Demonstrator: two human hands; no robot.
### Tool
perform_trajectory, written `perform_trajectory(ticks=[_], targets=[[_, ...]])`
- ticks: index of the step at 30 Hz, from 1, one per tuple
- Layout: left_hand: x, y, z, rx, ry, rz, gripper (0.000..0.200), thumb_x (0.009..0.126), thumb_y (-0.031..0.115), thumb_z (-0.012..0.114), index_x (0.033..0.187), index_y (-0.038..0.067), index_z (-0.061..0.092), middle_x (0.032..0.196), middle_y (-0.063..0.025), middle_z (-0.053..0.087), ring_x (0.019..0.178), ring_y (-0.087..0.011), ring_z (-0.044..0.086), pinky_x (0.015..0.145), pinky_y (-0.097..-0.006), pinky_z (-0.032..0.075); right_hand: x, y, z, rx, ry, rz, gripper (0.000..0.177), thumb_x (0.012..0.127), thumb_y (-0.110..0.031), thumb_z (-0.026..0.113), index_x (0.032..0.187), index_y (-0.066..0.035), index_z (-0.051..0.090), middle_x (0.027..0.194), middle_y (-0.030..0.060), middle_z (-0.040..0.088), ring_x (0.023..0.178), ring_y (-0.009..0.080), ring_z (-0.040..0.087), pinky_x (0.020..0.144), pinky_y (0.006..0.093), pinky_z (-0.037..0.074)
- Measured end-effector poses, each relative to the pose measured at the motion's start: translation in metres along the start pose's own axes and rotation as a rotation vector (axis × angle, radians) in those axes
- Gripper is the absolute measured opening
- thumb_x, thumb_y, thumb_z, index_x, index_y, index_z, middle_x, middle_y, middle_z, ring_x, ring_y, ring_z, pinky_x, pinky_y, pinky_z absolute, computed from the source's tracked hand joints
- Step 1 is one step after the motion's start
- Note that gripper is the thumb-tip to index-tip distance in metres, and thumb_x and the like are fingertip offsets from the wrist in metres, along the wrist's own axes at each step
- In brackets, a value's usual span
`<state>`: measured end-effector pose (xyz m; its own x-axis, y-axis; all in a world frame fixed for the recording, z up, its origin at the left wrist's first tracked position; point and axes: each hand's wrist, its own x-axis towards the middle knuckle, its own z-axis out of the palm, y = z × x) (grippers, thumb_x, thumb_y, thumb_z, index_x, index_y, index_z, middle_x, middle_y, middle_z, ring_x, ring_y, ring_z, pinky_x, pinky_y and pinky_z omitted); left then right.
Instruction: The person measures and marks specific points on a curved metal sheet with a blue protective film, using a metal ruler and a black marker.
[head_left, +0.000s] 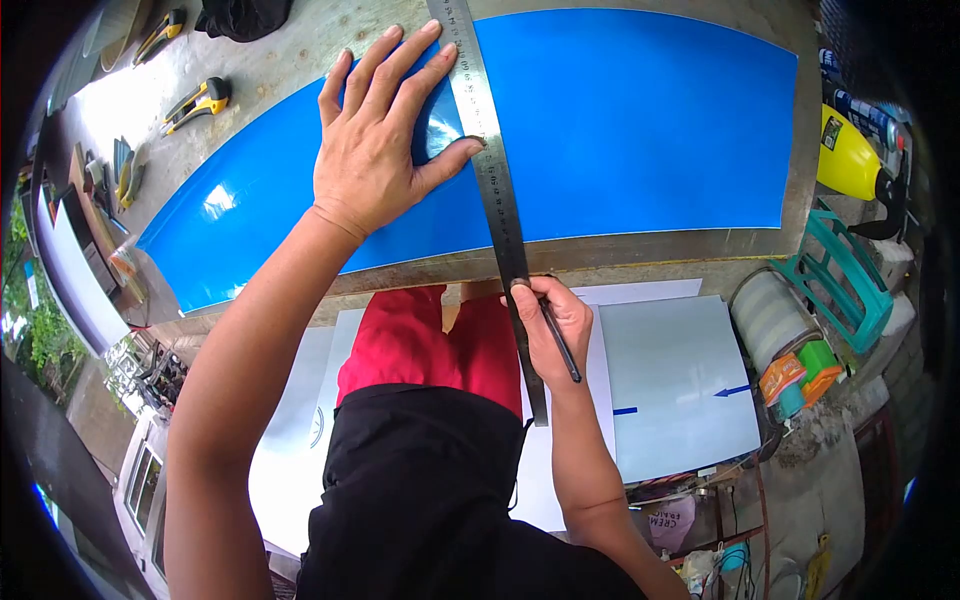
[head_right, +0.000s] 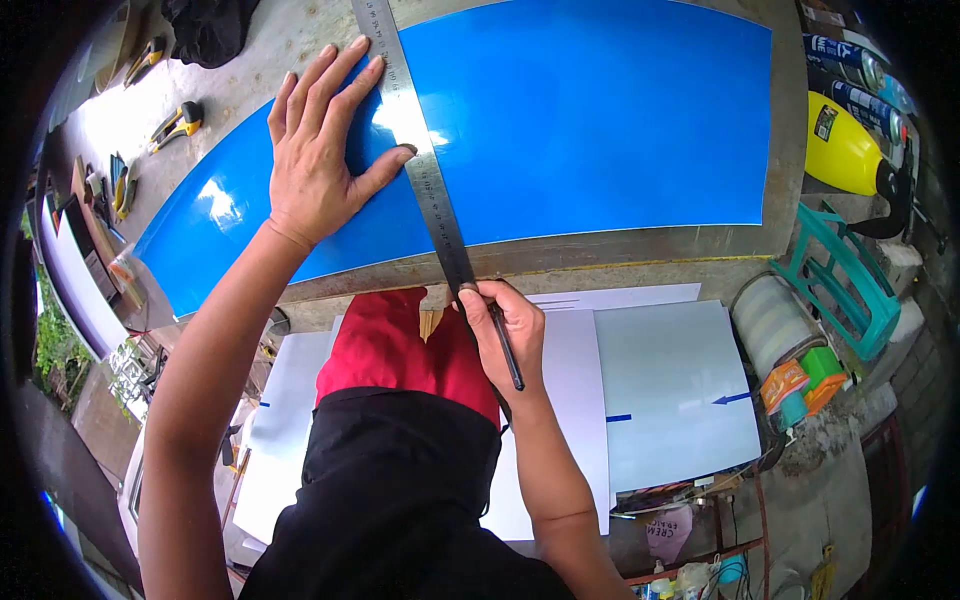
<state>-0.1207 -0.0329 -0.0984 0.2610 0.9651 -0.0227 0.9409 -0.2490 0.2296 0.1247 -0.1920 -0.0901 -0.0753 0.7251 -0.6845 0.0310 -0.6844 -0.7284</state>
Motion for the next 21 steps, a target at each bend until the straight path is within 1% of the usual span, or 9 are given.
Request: perform_trajectory(ticks=[2,8,21], targets=[[-0.0003,-0.0001,-0.0003,-0.001,0.002,0.000,0.085,0.092,0.068,0.071,0.161,0.024,0.049,0.170,-0.0025,0.043,0.160,-0.0270,0.033,0.135,-0.0509,0.014,0.0001,-0.0025,0.0028,0.008,0.021,-0.040,0.019,0.105,-0.016,0.074,0.103,0.003,0.075,0.084,0.0031,0.072,0.074,0.0074,0.059,0.068,0.0254,0.049],[-0.0001,-0.0003,-0.0003,0.003,-0.008,-0.005,0.085,0.092,0.069,0.070,0.161,0.025,0.050,0.170,-0.0028,0.043,0.160,-0.0271,0.033,0.135,-0.0509,0.015,-0.0003,-0.0042,0.0016,-0.002,0.015,-0.006,0.020,0.105,-0.017,0.075,0.103,0.003,0.075,0.085,0.0029,0.073,0.076,0.0075,0.060,0.069,0.0255,0.050],[0.0005,0.0004,0.0008,0.022,0.011,0.009,0.082,0.094,0.070,0.067,0.160,0.025,0.050,0.171,-0.0017,0.042,0.160,-0.0254,0.033,0.135,-0.0499,0.014,0.0003,-0.0058,0.0023,0.007,0.028,-0.002,0.018,0.105,-0.015,0.074,0.105,0.003,0.076,0.087,0.0037,0.075,0.080,0.0073,0.063,0.073,0.0250,0.051]])
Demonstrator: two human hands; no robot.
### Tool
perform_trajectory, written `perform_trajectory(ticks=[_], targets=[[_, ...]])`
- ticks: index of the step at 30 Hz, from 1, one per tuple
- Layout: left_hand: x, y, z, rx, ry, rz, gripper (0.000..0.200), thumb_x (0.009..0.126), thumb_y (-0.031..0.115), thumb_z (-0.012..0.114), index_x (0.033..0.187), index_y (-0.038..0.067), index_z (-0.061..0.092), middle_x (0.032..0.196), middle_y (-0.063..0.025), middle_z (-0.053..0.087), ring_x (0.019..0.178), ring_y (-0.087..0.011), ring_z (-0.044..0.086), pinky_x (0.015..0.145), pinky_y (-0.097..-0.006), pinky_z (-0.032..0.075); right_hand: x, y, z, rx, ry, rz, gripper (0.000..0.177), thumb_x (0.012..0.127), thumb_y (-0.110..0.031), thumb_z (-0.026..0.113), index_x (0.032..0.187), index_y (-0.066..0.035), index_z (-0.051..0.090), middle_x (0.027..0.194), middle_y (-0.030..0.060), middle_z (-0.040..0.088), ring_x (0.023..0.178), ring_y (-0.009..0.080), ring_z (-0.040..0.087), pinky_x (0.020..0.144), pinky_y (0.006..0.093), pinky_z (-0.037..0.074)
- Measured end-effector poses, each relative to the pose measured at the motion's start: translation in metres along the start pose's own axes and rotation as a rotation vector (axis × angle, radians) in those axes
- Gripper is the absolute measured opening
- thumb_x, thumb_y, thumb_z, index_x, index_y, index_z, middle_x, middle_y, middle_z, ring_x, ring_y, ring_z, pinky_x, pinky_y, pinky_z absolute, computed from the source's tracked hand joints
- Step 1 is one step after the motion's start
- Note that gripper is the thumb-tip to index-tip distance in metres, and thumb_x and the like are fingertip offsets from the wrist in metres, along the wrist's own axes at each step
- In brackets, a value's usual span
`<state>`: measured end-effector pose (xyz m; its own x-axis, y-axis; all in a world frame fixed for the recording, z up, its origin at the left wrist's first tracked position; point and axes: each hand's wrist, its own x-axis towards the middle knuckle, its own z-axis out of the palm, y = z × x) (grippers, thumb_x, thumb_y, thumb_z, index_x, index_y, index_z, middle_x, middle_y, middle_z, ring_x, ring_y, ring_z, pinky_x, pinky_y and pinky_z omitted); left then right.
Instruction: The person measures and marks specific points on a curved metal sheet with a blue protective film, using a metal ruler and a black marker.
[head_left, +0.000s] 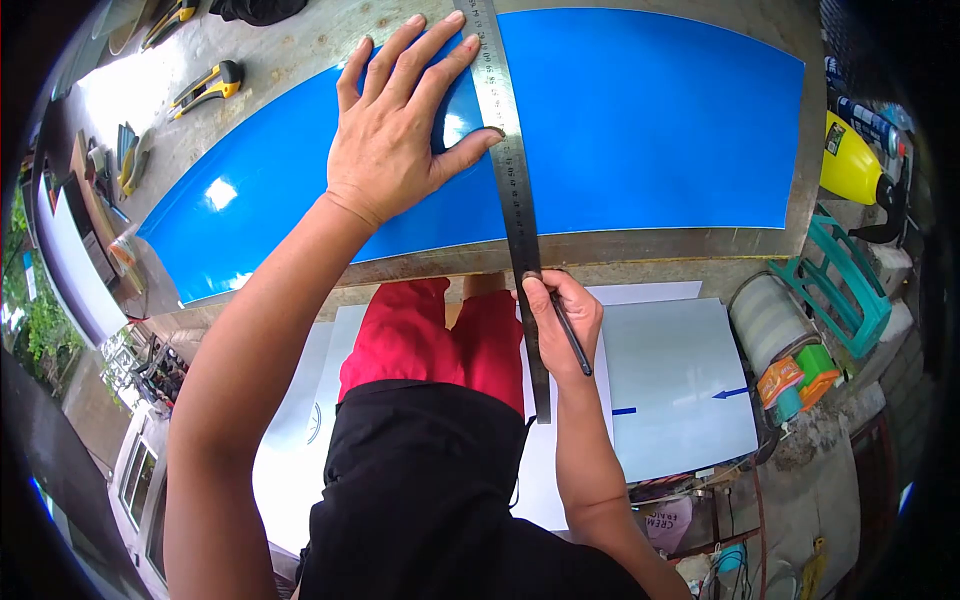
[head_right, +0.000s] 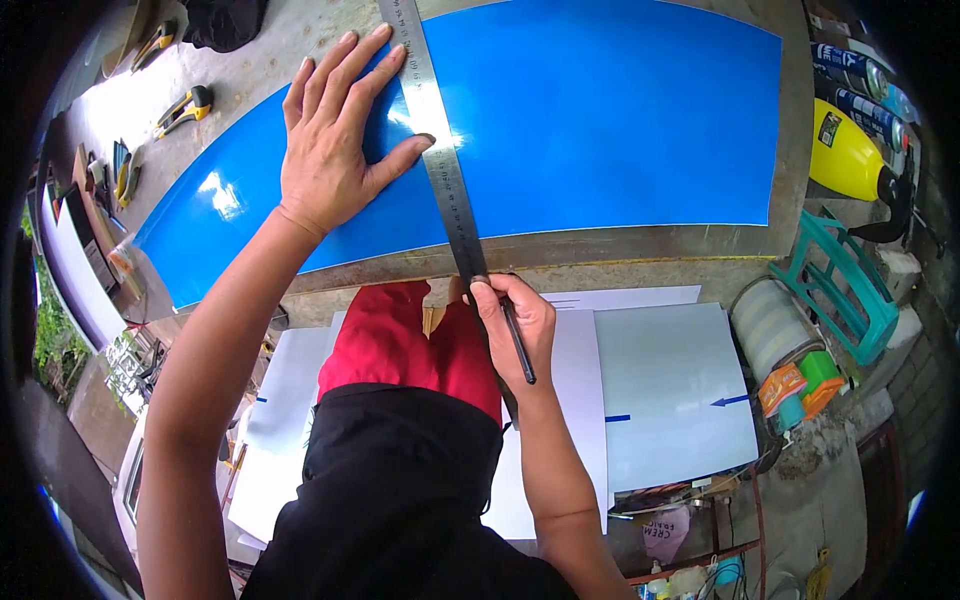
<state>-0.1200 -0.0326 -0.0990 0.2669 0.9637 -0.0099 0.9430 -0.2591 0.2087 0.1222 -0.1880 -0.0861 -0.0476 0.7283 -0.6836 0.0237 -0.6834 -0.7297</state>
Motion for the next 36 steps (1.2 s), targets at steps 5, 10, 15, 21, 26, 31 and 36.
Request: perform_trajectory(ticks=[5,10,15,21,26,31,36], targets=[[0.0000,-0.0002,0.0016,0.010,0.016,0.020,0.081,0.094,0.071,0.066,0.160,0.026,0.050,0.171,-0.0006,0.041,0.160,-0.0249,0.032,0.135,-0.0497,0.015,-0.0003,-0.0018,-0.0001,0.031,0.003,0.028,0.019,0.105,-0.016,0.075,0.105,0.003,0.076,0.087,0.0037,0.076,0.080,0.0075,0.063,0.074,0.0250,0.052],[-0.0005,-0.0006,0.0027,0.005,0.028,0.022,0.081,0.095,0.070,0.066,0.161,0.027,0.049,0.171,0.0001,0.041,0.160,-0.0246,0.033,0.135,-0.0497,0.015,0.0001,0.0017,0.0009,0.013,0.016,0.004,0.020,0.105,-0.017,0.075,0.105,0.003,0.077,0.087,0.0042,0.076,0.080,0.0076,0.064,0.074,0.0251,0.052],[-0.0009,-0.0007,0.0030,0.005,0.030,0.023,0.081,0.094,0.070,0.067,0.161,0.027,0.049,0.171,0.0002,0.041,0.160,-0.0246,0.033,0.135,-0.0496,0.015,0.0002,0.0067,-0.0006,0.008,0.016,-0.016,0.022,0.105,-0.019,0.075,0.104,0.003,0.077,0.088,0.0041,0.076,0.080,0.0077,0.063,0.074,0.0252,0.052],[-0.0020,-0.0009,0.0044,0.003,0.035,0.019,0.081,0.095,0.072,0.065,0.161,0.027,0.049,0.171,0.0001,0.041,0.161,-0.0245,0.032,0.135,-0.0497,0.015,0.0004,0.0067,-0.0006,0.011,0.008,-0.029,0.024,0.105,-0.021,0.075,0.105,0.003,0.076,0.088,0.0044,0.076,0.080,0.0080,0.063,0.074,0.0254,0.052],[-0.0023,-0.0012,0.0055,0.013,0.032,0.020,0.082,0.095,0.074,0.063,0.161,0.028,0.049,0.171,0.0002,0.040,0.161,-0.0244,0.032,0.135,-0.0496,0.014,0.0002,0.0053,0.0007,0.015,0.020,-0.032,0.024,0.105,-0.021,0.075,0.104,0.003,0.076,0.087,0.0040,0.075,0.080,0.0076,0.062,0.073,0.0253,0.051],[-0.0021,-0.0013,0.0052,0.025,0.028,0.019,0.082,0.095,0.074,0.063,0.162,0.029,0.048,0.172,0.0002,0.040,0.161,-0.0240,0.031,0.135,-0.0494,0.014,0.0002,0.0062,0.0006,0.010,0.024,-0.019,0.023,0.105,-0.020,0.075,0.104,0.003,0.077,0.087,0.0039,0.075,0.080,0.0075,0.062,0.073,0.0253,0.051],[-0.0023,-0.0011,0.0056,0.017,0.030,0.018,0.082,0.095,0.074,0.063,0.162,0.029,0.048,0.172,0.0002,0.040,0.161,-0.0239,0.031,0.135,-0.0492,0.014,0.0003,0.0035,0.0011,0.031,0.023,-0.022,0.022,0.105,-0.019,0.075,0.104,0.002,0.077,0.087,0.0038,0.076,0.080,0.0072,0.063,0.074,0.0251,0.052]])
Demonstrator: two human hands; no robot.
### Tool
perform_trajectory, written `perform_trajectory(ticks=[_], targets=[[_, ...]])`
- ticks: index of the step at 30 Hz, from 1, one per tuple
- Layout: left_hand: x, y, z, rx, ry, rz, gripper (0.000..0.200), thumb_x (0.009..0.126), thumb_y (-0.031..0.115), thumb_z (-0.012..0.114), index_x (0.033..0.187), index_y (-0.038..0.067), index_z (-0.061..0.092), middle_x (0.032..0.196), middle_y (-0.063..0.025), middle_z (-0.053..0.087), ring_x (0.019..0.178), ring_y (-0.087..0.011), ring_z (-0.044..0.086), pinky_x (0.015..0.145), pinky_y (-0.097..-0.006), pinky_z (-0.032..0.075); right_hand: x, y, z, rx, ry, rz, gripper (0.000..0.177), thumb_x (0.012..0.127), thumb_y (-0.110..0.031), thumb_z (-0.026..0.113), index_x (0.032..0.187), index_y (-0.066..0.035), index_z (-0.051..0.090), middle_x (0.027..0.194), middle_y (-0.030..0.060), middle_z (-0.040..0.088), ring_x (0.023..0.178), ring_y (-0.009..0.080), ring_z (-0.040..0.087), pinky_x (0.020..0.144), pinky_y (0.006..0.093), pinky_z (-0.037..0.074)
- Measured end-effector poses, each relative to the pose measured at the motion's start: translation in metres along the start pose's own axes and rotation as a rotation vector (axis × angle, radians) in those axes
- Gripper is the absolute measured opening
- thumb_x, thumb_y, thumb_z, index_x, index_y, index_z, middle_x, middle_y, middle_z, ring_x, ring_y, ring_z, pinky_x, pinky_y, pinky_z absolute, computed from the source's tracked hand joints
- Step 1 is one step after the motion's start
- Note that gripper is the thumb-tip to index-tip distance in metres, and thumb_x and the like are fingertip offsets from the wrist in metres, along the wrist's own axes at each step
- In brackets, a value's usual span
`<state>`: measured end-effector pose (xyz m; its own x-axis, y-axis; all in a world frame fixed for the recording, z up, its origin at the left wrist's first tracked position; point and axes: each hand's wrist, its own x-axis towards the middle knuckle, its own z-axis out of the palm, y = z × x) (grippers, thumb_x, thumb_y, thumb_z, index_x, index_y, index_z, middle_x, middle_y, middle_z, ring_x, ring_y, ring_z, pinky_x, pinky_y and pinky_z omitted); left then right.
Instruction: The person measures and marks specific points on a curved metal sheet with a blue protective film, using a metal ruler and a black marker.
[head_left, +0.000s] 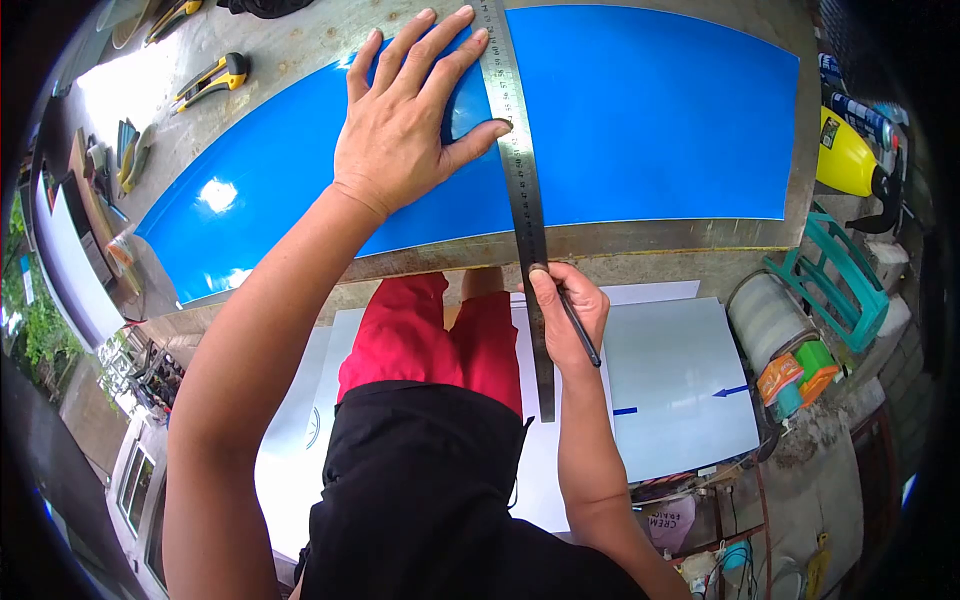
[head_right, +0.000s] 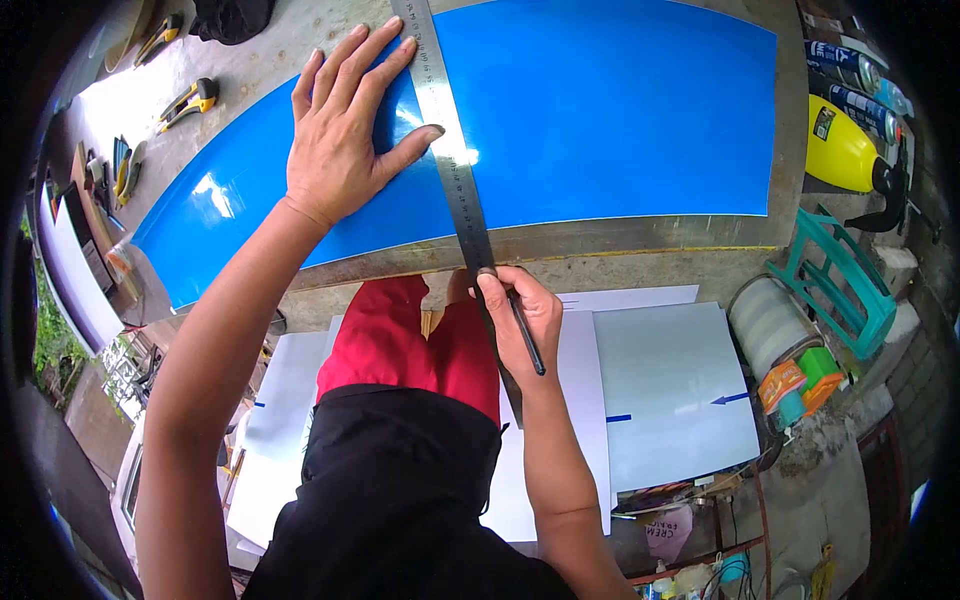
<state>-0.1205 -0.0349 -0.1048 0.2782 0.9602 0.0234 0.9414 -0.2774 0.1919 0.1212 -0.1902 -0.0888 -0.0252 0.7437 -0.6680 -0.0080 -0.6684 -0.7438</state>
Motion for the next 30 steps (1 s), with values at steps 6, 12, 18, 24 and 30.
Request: perform_trajectory(ticks=[6,12,18,24,30], targets=[[0.000,0.000,-0.001,-0.001,0.002,0.001,0.082,0.095,0.074,0.063,0.161,0.029,0.048,0.172,0.0000,0.040,0.161,-0.0240,0.031,0.135,-0.0492,0.015,0.000,0.000,0.000,-0.009,-0.002,-0.011,0.021,0.105,-0.018,0.075,0.105,0.002,0.077,0.087,0.0036,0.076,0.080,0.0070,0.063,0.074,0.0249,0.052],[0.002,0.002,-0.003,-0.006,0.010,0.013,0.078,0.097,0.066,0.064,0.162,0.026,0.047,0.171,-0.0011,0.041,0.160,-0.0253,0.033,0.135,-0.0503,0.016,0.000,0.000,-0.002,0.011,-0.009,0.026,0.020,0.105,-0.017,0.075,0.105,0.002,0.077,0.088,0.0042,0.075,0.081,0.0074,0.063,0.074,0.0259,0.052],[0.007,0.005,-0.021,-0.072,-0.084,-0.020,0.082,0.092,0.057,0.074,0.156,0.012,0.050,0.167,-0.0128,0.043,0.157,-0.0346,0.036,0.129,-0.0562,0.021,-0.011,-0.021,-0.024,-0.261,0.142,-0.278,0.021,0.107,-0.007,0.055,0.109,0.002,0.074,0.102,0.0120,0.069,0.088,0.0200,0.065,0.080,0.0323,0.053],[0.005,0.004,-0.019,-0.077,-0.051,-0.013,0.082,0.092,0.057,0.074,0.156,0.012,0.050,0.166,-0.0127,0.044,0.156,-0.0343,0.037,0.129,-0.0559,0.022,-0.015,-0.045,-0.025,-0.160,0.117,-0.633,0.018,0.105,-0.007,0.052,0.108,0.003,0.067,0.121,0.0174,0.059,0.103,0.0235,0.062,0.092,0.0361,0.054],[0.005,0.003,-0.017,-0.074,-0.030,-0.001,0.083,0.092,0.058,0.073,0.156,0.011,0.050,0.166,-0.0127,0.044,0.156,-0.0343,0.036,0.128,-0.0564,0.022,0.010,-0.041,0.009,-0.030,0.100,-0.533,0.028,0.087,0.021,0.068,0.106,0.002,0.061,0.120,0.0149,0.056,0.111,0.0277,0.074,0.097,0.0379,0.064]])
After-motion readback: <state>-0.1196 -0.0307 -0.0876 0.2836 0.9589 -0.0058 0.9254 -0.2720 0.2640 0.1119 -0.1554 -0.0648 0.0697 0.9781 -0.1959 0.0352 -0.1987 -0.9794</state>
